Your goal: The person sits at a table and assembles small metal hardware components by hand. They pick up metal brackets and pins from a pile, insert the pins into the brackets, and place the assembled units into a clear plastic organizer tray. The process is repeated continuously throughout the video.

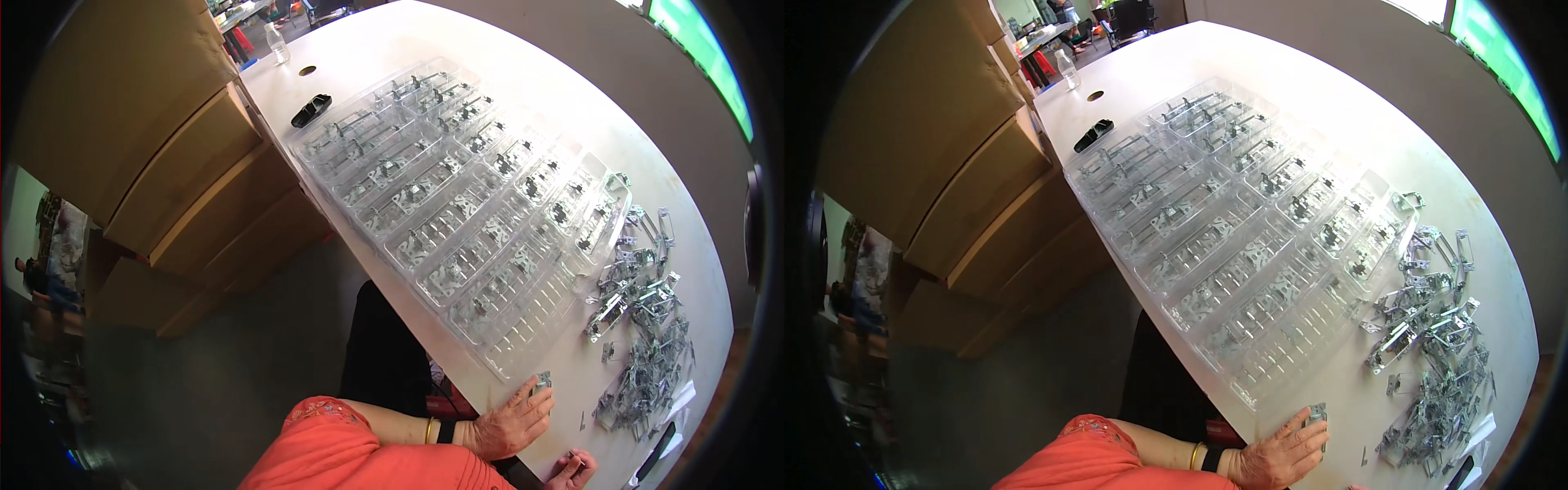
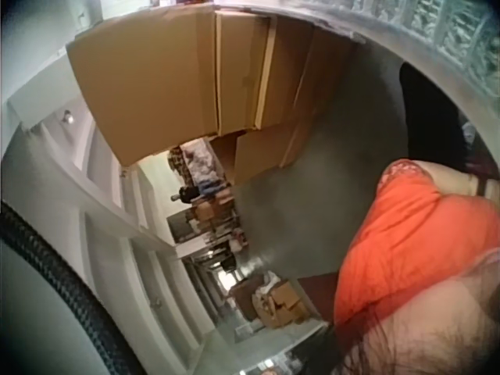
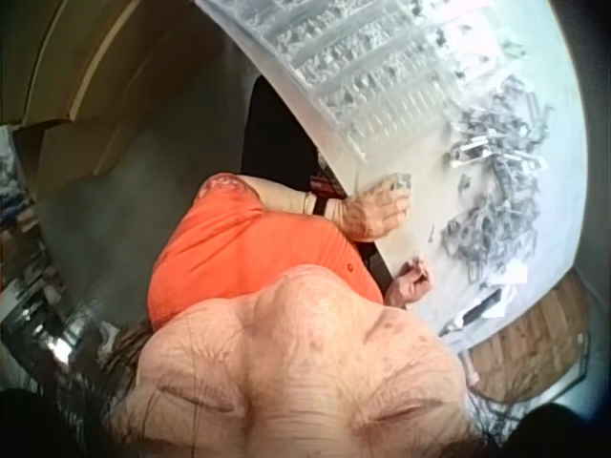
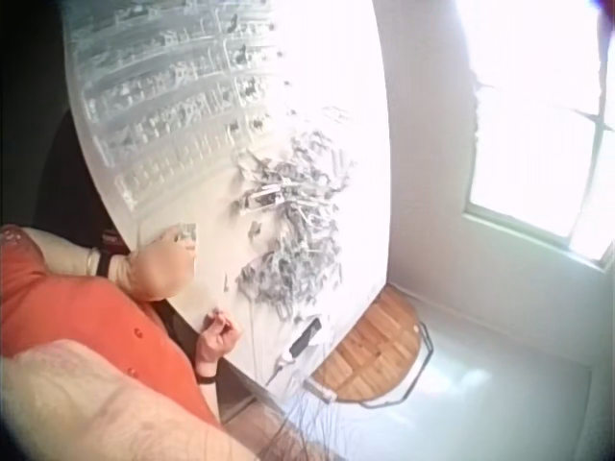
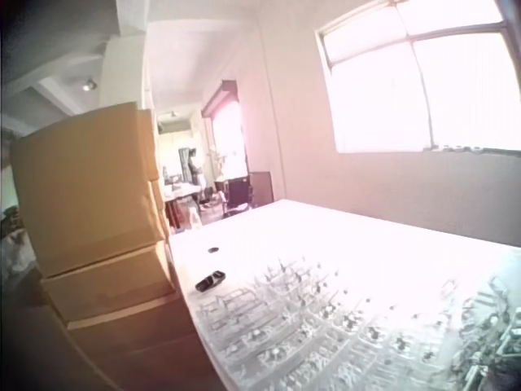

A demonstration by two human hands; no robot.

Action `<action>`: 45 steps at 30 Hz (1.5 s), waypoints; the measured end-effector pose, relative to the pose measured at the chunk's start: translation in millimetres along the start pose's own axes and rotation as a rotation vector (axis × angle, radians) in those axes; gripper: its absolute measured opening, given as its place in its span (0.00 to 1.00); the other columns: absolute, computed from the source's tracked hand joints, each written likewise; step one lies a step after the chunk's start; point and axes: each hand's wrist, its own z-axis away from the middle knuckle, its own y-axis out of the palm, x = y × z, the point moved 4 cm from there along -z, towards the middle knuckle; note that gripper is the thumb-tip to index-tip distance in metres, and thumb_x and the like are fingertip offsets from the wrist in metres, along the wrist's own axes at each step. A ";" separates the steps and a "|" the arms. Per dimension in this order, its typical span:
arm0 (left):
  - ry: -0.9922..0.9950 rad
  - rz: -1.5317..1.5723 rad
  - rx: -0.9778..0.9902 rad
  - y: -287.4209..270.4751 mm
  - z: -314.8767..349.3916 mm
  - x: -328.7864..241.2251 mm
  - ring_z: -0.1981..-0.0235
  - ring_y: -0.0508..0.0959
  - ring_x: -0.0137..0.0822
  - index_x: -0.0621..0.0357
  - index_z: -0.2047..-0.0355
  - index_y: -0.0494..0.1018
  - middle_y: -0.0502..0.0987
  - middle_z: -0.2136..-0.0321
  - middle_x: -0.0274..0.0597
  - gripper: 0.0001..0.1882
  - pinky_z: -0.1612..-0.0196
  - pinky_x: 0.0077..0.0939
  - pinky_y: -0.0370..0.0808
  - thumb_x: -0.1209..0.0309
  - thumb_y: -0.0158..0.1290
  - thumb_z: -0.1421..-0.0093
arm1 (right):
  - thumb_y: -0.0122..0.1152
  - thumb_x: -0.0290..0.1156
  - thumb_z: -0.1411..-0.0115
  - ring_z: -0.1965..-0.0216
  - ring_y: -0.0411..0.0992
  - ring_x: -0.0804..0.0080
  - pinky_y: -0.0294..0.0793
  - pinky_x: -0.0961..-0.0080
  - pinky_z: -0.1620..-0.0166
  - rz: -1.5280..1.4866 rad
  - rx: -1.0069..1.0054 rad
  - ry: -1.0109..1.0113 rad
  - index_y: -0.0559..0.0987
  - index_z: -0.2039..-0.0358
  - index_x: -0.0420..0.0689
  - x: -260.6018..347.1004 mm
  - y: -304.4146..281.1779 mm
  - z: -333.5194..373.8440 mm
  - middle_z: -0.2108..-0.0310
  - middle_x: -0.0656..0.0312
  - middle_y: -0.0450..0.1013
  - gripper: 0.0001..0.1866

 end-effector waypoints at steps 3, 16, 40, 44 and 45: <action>0.007 0.035 -0.012 -3.6 -1.0 1.3 0.35 0.73 0.59 0.69 0.57 0.75 0.76 0.48 0.60 0.15 0.25 0.70 0.58 0.71 0.54 0.41 | 0.53 0.25 0.22 0.63 0.76 0.74 0.81 0.79 0.59 0.036 0.014 -0.042 0.74 0.48 0.43 0.4 0.6 -1.0 0.56 0.56 0.79 0.06; -0.024 0.058 0.004 -12.6 1.4 3.6 0.33 0.71 0.57 0.61 0.56 0.77 0.74 0.43 0.56 0.13 0.25 0.67 0.56 0.76 0.57 0.43 | 0.54 0.34 0.20 0.68 0.65 0.87 0.66 0.89 0.66 0.071 0.001 -0.105 0.73 0.53 0.46 -1.4 5.7 -6.8 0.57 0.69 0.71 0.06; -0.123 -0.038 0.064 -31.5 -19.8 -19.5 0.60 0.76 0.51 0.59 0.51 0.76 0.76 0.63 0.48 0.18 0.54 0.46 0.72 0.75 0.65 0.41 | 0.60 0.29 0.23 0.66 0.77 0.81 0.78 0.81 0.59 0.110 0.042 -0.191 0.75 0.54 0.41 39.6 16.4 -8.2 0.56 0.62 0.79 0.06; -0.100 -0.039 0.115 -24.6 -24.5 -19.3 0.65 0.76 0.50 0.57 0.57 0.77 0.75 0.68 0.46 0.12 0.57 0.44 0.72 0.73 0.65 0.40 | 0.60 0.29 0.23 0.66 0.76 0.81 0.78 0.82 0.60 0.108 0.049 -0.191 0.75 0.54 0.42 40.1 17.1 -9.6 0.57 0.63 0.79 0.05; -0.088 -0.038 0.134 -20.3 -23.9 -17.4 0.66 0.76 0.50 0.58 0.59 0.76 0.75 0.69 0.46 0.10 0.57 0.45 0.72 0.74 0.64 0.39 | 0.59 0.28 0.23 0.66 0.76 0.81 0.78 0.82 0.61 0.095 0.045 -0.186 0.76 0.53 0.42 38.2 16.5 -8.7 0.57 0.63 0.79 0.04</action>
